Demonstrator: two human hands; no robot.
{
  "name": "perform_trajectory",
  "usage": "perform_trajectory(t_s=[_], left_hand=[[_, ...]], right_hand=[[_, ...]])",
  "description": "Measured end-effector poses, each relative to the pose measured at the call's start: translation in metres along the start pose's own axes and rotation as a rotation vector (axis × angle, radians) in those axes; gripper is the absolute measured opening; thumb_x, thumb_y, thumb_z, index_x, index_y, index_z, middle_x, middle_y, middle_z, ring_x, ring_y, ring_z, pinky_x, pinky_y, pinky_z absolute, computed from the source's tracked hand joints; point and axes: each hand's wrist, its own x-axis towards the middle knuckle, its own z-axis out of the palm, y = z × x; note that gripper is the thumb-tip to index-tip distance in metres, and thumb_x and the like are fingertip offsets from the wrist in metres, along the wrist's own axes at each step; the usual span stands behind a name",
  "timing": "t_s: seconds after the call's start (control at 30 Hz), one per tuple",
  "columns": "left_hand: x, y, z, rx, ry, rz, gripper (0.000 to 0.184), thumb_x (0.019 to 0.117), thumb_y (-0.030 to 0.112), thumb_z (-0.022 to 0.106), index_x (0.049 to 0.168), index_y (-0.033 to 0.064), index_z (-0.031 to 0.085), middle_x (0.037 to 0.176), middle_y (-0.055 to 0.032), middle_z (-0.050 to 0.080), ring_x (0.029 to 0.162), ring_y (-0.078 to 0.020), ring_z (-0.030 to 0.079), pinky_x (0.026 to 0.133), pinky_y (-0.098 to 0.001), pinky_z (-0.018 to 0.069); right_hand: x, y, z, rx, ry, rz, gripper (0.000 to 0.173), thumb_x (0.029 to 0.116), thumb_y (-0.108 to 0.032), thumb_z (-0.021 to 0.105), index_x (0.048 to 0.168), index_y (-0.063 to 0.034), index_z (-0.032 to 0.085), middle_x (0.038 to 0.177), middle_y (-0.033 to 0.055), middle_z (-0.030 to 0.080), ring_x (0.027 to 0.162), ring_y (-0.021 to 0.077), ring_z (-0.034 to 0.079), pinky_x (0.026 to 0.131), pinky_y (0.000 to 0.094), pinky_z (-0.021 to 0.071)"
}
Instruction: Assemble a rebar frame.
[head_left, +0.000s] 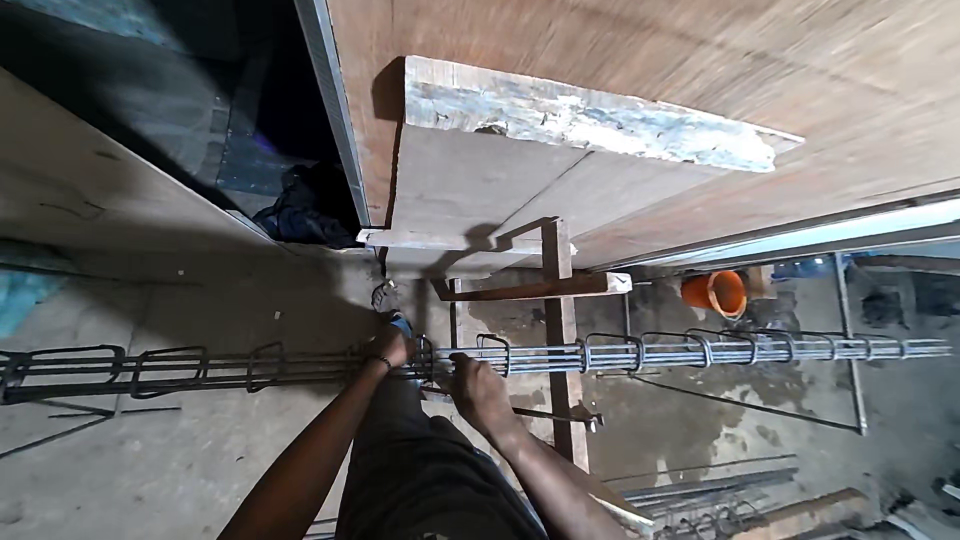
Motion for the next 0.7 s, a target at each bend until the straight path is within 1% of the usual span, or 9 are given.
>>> perform_trajectory(t_s=[0.07, 0.13, 0.3, 0.33, 0.4, 0.47, 0.53, 0.63, 0.7], left_hand=[[0.013, 0.000, 0.005, -0.030, -0.001, 0.008, 0.052, 0.1020, 0.046, 0.055, 0.121, -0.0003, 0.068, 0.130, -0.0229, 0.064, 0.125, -0.0374, 0.060, 0.106, -0.0591, 0.0455], [0.020, 0.004, 0.007, -0.040, 0.000, -0.021, 0.052, 0.0996, 0.045, 0.060, 0.123, -0.0014, 0.067, 0.131, -0.0234, 0.064, 0.126, -0.0376, 0.060, 0.105, -0.0588, 0.0458], [0.024, 0.012, 0.006, -0.159, 0.031, -0.056, 0.039, 0.0948, 0.034, 0.069, 0.117, 0.0018, 0.072, 0.125, -0.0209, 0.068, 0.121, -0.0359, 0.062, 0.104, -0.0583, 0.0468], [0.023, 0.015, 0.006, -0.166, 0.048, -0.069, 0.039, 0.0948, 0.033, 0.069, 0.118, 0.0024, 0.072, 0.125, -0.0205, 0.068, 0.121, -0.0354, 0.062, 0.104, -0.0577, 0.0469], [0.020, 0.021, 0.007, -0.126, 0.091, -0.092, 0.042, 0.0948, 0.037, 0.069, 0.120, 0.0038, 0.070, 0.128, -0.0197, 0.066, 0.124, -0.0347, 0.061, 0.105, -0.0557, 0.0473], [0.017, 0.023, 0.011, -0.120, 0.139, -0.067, 0.040, 0.0949, 0.040, 0.068, 0.116, 0.0068, 0.073, 0.125, -0.0175, 0.068, 0.121, -0.0330, 0.063, 0.104, -0.0542, 0.0491], [0.012, 0.023, 0.014, -0.147, 0.151, -0.028, 0.035, 0.0969, 0.037, 0.065, 0.115, 0.0087, 0.074, 0.122, -0.0154, 0.070, 0.119, -0.0310, 0.065, 0.104, -0.0533, 0.0493], [0.006, 0.018, 0.020, -0.221, 0.223, 0.109, 0.029, 0.1008, 0.029, 0.062, 0.113, 0.0069, 0.076, 0.118, -0.0137, 0.073, 0.117, -0.0272, 0.066, 0.107, -0.0490, 0.0482], [0.002, 0.017, 0.021, -0.264, 0.218, 0.127, 0.032, 0.1016, 0.032, 0.062, 0.113, 0.0060, 0.075, 0.114, -0.0136, 0.073, 0.111, -0.0269, 0.068, 0.103, -0.0494, 0.0498]], right_hand=[[-0.005, 0.000, 0.012, 0.046, 0.012, 0.011, 0.041, 0.1045, -0.031, 0.047, 0.144, -0.0242, 0.057, 0.120, 0.0166, 0.071, 0.108, 0.0376, 0.070, 0.087, 0.0603, 0.0565], [-0.009, -0.002, 0.024, 0.082, 0.012, 0.034, 0.043, 0.1058, -0.030, 0.044, 0.147, -0.0269, 0.053, 0.116, 0.0162, 0.073, 0.106, 0.0372, 0.071, 0.086, 0.0598, 0.0567], [-0.009, -0.003, 0.038, 0.084, -0.013, 0.049, 0.047, 0.1058, -0.027, 0.042, 0.152, -0.0323, 0.046, 0.114, 0.0161, 0.073, 0.103, 0.0386, 0.072, 0.084, 0.0602, 0.0573], [-0.009, -0.002, 0.036, 0.059, -0.004, 0.030, 0.048, 0.1052, -0.026, 0.042, 0.153, -0.0313, 0.045, 0.112, 0.0160, 0.073, 0.102, 0.0389, 0.072, 0.083, 0.0602, 0.0573], [-0.008, -0.001, 0.024, -0.032, 0.058, -0.042, 0.046, 0.1073, -0.024, 0.041, 0.154, -0.0226, 0.042, 0.110, 0.0171, 0.073, 0.097, 0.0398, 0.073, 0.079, 0.0586, 0.0578], [0.003, 0.004, 0.004, -0.126, 0.194, -0.133, 0.039, 0.1079, -0.018, 0.041, 0.145, -0.0138, 0.052, 0.111, 0.0190, 0.072, 0.090, 0.0405, 0.073, 0.073, 0.0567, 0.0579], [0.030, 0.013, -0.018, -0.183, 0.260, -0.209, 0.034, 0.1057, -0.015, 0.043, 0.133, -0.0137, 0.063, 0.118, 0.0198, 0.069, 0.094, 0.0408, 0.071, 0.076, 0.0577, 0.0572], [0.090, 0.022, -0.043, -0.225, 0.157, -0.250, 0.033, 0.1075, -0.027, 0.044, 0.129, -0.0148, 0.066, 0.128, 0.0196, 0.065, 0.114, 0.0407, 0.065, 0.095, 0.0607, 0.0504], [0.134, 0.031, -0.043, -0.169, 0.094, -0.305, 0.032, 0.1052, -0.035, 0.051, 0.124, -0.0158, 0.070, 0.130, 0.0175, 0.065, 0.117, 0.0394, 0.064, 0.097, 0.0623, 0.0500]])
